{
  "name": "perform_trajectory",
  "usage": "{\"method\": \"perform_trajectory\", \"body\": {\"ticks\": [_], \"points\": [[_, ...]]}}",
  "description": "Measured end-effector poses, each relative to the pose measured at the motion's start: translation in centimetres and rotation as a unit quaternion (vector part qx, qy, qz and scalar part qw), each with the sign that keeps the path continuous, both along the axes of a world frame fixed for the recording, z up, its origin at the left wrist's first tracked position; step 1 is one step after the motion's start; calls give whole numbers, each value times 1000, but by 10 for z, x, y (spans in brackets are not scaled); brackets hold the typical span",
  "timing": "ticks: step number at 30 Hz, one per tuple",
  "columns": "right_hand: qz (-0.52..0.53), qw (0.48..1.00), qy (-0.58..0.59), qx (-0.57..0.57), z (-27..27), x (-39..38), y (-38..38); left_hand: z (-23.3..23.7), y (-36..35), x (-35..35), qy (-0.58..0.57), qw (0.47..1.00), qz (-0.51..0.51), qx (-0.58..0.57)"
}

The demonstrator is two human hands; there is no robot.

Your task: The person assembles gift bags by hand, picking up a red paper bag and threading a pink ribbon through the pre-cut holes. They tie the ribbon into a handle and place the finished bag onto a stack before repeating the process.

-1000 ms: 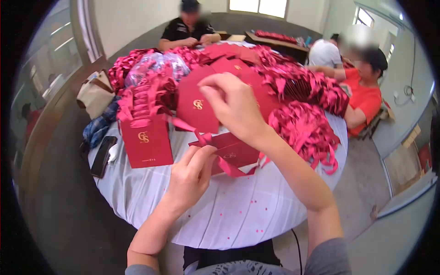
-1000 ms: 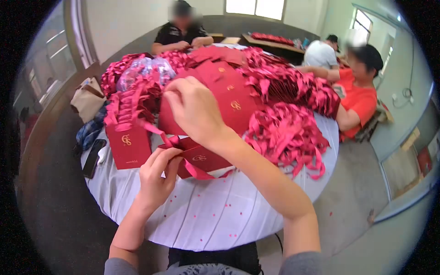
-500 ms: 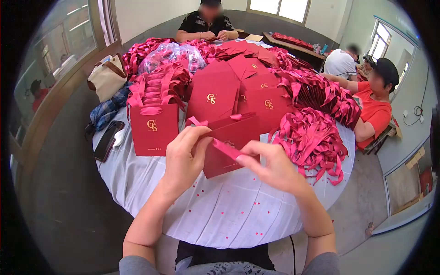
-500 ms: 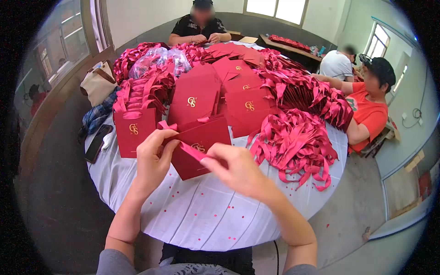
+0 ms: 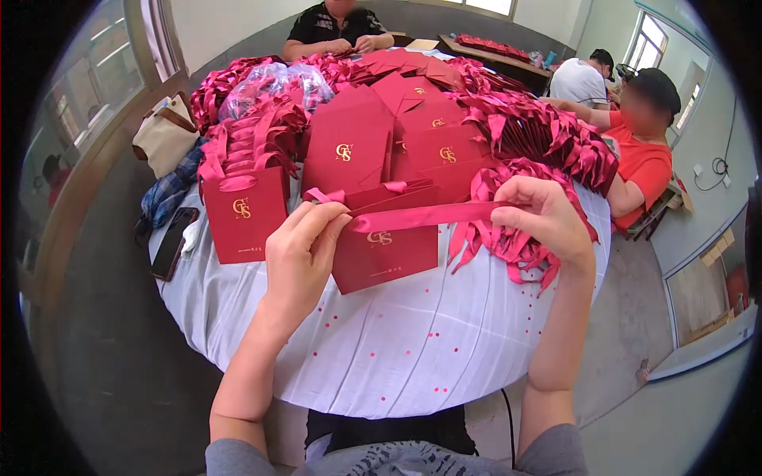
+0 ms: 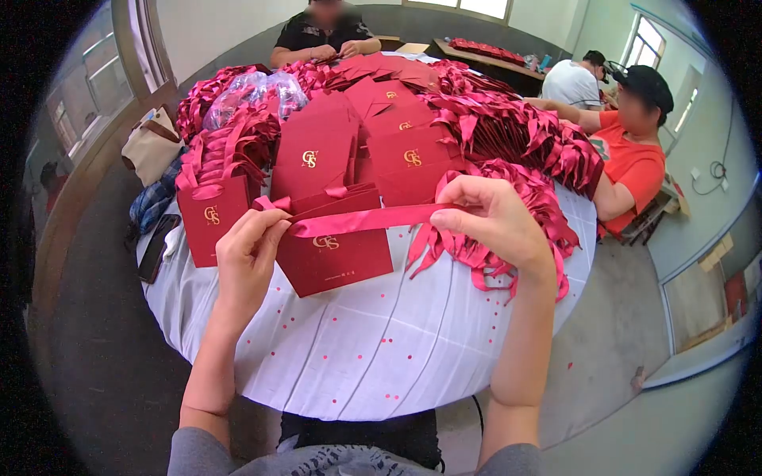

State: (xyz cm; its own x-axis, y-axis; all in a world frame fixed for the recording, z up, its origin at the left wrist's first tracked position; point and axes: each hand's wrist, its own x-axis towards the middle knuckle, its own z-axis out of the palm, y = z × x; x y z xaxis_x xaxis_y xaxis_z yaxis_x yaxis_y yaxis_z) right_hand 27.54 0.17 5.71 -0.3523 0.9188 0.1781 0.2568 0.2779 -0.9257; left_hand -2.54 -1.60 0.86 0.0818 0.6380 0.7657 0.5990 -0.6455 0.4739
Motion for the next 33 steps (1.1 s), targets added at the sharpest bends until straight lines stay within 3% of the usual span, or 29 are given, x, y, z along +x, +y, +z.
{"method": "perform_trajectory", "body": {"ticks": [2,7,10,17,27,33], "points": [[-18,999,35,-20,8,3,-7,3,-5,4,23,1000,20,-6],[-21,990,128,47,5,11,-3,12,-12,13,100,990,93,41],[-7,968,222,119,3,-3,-3,21,-12,16,172,979,85,72],[137,909,382,91,-8,-33,-4,43,-4,24,285,957,55,-9],[213,885,412,-46,-25,-63,-9,46,36,40,275,958,-49,-66],[127,943,303,-58,-25,-64,-8,49,52,40,109,970,-116,-182]]}}
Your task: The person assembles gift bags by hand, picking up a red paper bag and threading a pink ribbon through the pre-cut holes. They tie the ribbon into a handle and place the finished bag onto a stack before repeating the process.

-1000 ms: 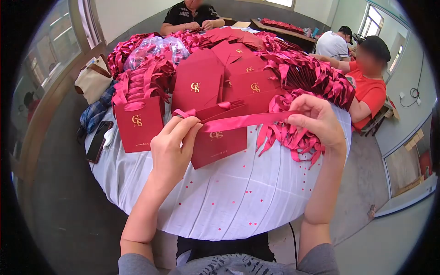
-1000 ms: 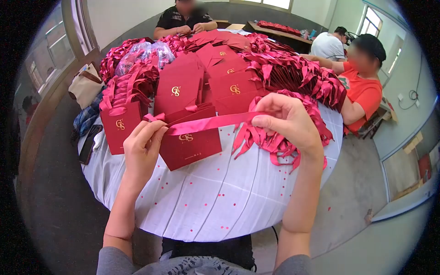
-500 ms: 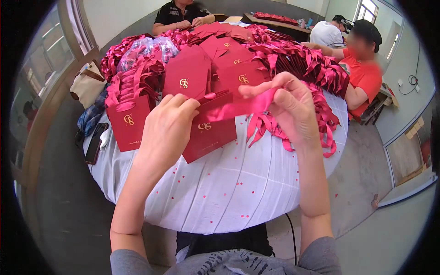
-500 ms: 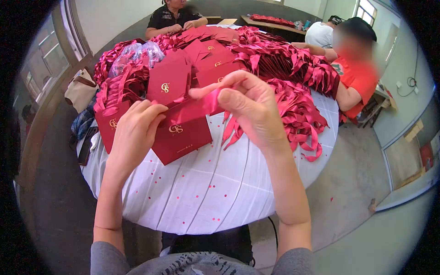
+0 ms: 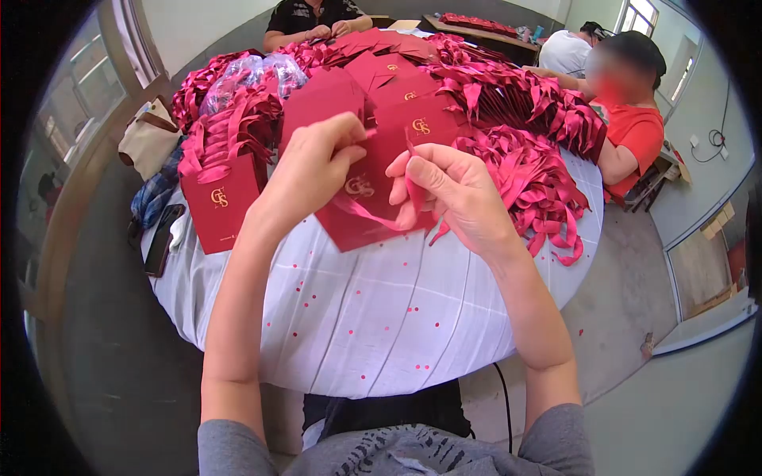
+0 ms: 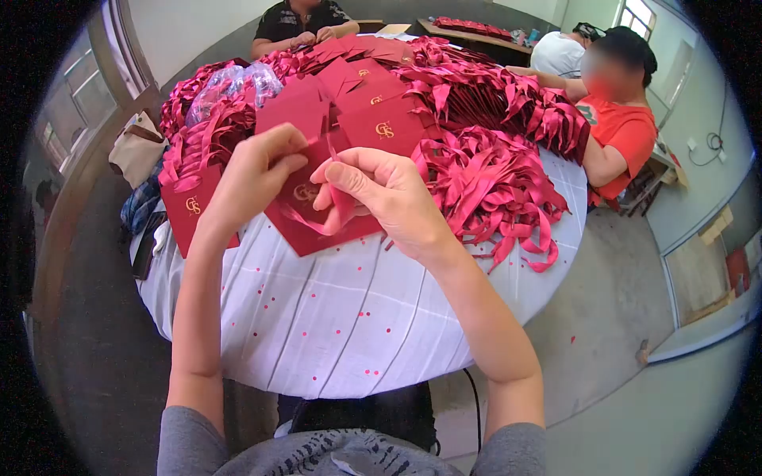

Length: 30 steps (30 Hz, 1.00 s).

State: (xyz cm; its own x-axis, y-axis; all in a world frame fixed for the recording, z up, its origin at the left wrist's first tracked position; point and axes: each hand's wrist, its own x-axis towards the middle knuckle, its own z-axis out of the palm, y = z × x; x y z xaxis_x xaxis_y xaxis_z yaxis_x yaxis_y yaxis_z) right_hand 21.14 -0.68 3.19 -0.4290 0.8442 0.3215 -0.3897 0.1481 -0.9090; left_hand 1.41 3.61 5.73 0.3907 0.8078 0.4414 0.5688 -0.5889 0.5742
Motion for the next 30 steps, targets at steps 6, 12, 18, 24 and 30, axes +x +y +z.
{"method": "perform_trajectory", "body": {"ticks": [6,12,18,24,30], "points": [[-107,993,-42,10,-3,-4,0,4,8,1,-169,976,-99,-96],[-143,989,-40,-2,-1,-3,0,-1,8,0,-213,955,-122,-165],[-213,968,-130,9,2,-10,-9,-1,6,2,-222,944,-135,-201],[-250,948,-180,82,-7,-11,-5,-2,3,5,-218,943,-142,-207],[-298,924,-211,111,-6,-15,-6,2,-3,11,-218,941,-135,-221]]}}
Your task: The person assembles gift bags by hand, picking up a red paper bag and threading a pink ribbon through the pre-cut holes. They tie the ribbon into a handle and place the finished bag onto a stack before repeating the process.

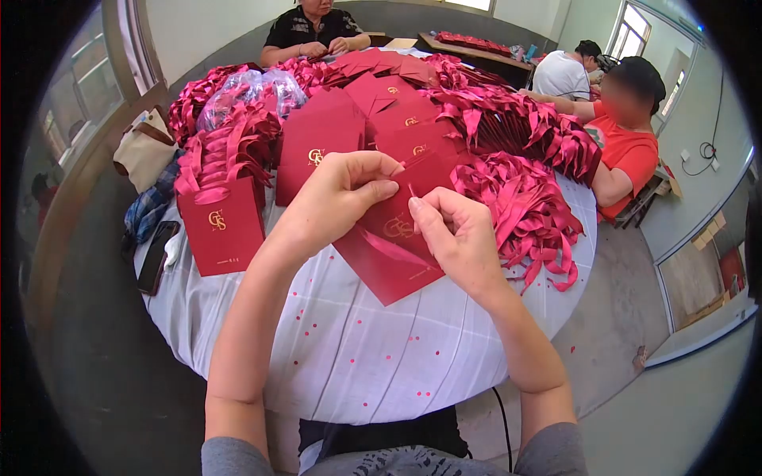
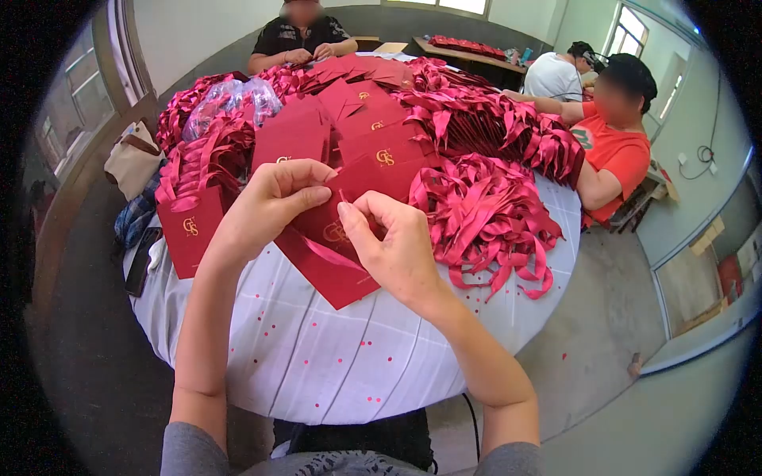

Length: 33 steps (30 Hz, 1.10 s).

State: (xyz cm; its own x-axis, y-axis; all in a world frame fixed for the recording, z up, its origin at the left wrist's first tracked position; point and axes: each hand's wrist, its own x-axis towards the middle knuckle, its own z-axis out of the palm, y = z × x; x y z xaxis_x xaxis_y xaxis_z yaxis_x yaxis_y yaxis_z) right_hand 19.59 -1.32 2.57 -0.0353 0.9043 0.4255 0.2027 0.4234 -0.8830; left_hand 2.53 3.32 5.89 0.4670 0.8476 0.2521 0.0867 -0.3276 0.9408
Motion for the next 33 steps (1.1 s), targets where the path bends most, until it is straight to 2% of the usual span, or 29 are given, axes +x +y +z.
{"method": "perform_trajectory", "body": {"ticks": [8,18,22,26,28,29,31,33], "points": [[-33,998,-17,41,-6,0,2,1,-3,4,57,995,28,75],[18,1000,1,-5,-6,5,6,-5,-4,7,57,988,53,137],[32,999,21,-36,-4,7,5,-1,-10,7,97,979,69,167],[14,1000,10,-12,-8,7,8,-1,-16,13,127,971,89,181],[-31,999,-6,43,-13,0,11,-4,-16,16,126,970,88,191],[-62,995,-58,43,-11,1,8,-4,-18,17,139,962,98,212],[-59,996,-57,45,-12,2,9,-8,-18,20,159,946,114,260],[-48,997,-47,29,-12,5,13,-10,-18,22,153,947,120,257]]}}
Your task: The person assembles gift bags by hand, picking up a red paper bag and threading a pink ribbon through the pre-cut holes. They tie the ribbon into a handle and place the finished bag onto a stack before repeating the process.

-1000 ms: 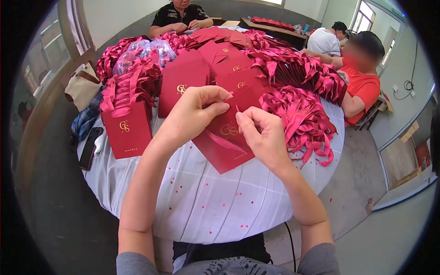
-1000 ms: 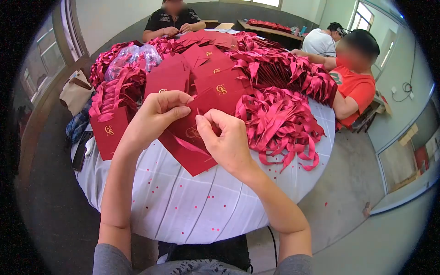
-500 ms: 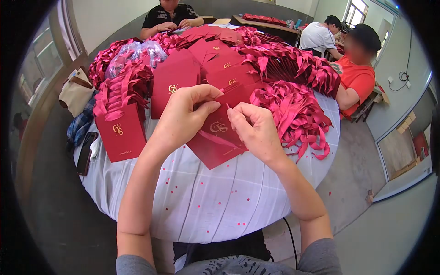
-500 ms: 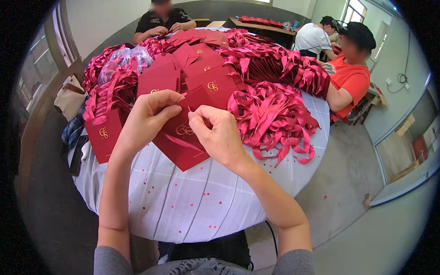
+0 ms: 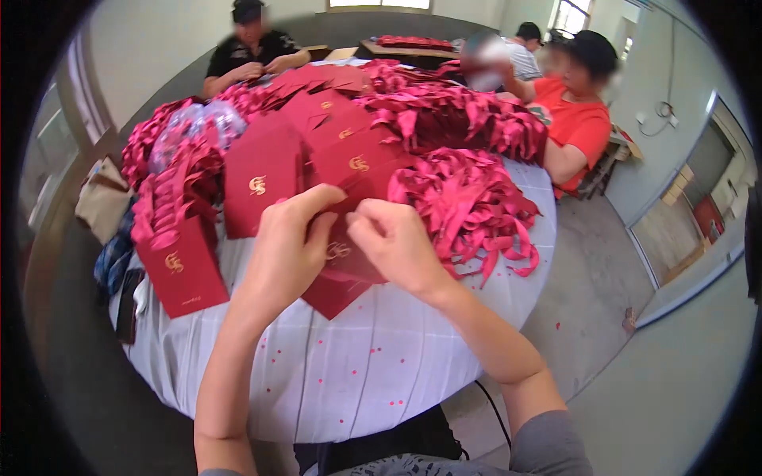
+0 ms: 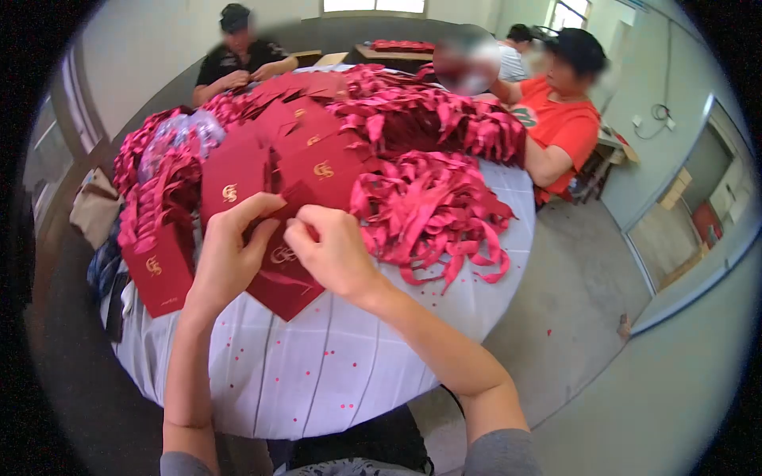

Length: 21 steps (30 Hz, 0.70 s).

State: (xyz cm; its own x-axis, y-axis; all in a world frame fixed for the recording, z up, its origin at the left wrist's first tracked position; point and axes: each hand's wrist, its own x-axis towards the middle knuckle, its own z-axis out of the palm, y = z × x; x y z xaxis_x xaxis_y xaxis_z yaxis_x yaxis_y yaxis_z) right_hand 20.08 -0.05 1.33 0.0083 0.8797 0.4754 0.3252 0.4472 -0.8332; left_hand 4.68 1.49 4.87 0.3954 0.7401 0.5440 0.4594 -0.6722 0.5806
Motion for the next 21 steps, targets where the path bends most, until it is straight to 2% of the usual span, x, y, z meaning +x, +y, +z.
{"method": "perform_trajectory", "body": {"ticks": [2,5,9,10,12,13,17,21], "points": [[-14,999,-20,28,-5,-1,3,-6,3,4,-44,999,-14,21],[-67,989,-77,109,-9,-5,2,-3,0,6,-33,999,-16,25],[-89,983,-114,118,-12,-7,3,-4,-1,5,0,1000,-12,18],[-92,982,-115,120,-11,-6,4,-4,-2,6,7,1000,-11,15],[-21,999,-16,27,-8,-4,4,-6,-6,13,-20,999,-20,42],[-18,999,-7,30,-9,-3,4,-7,-7,14,-25,999,-25,37],[24,999,-16,20,-9,2,10,-6,-7,14,12,999,1,52],[-28,994,-91,48,-9,0,7,0,-4,8,16,999,-28,21]]}}
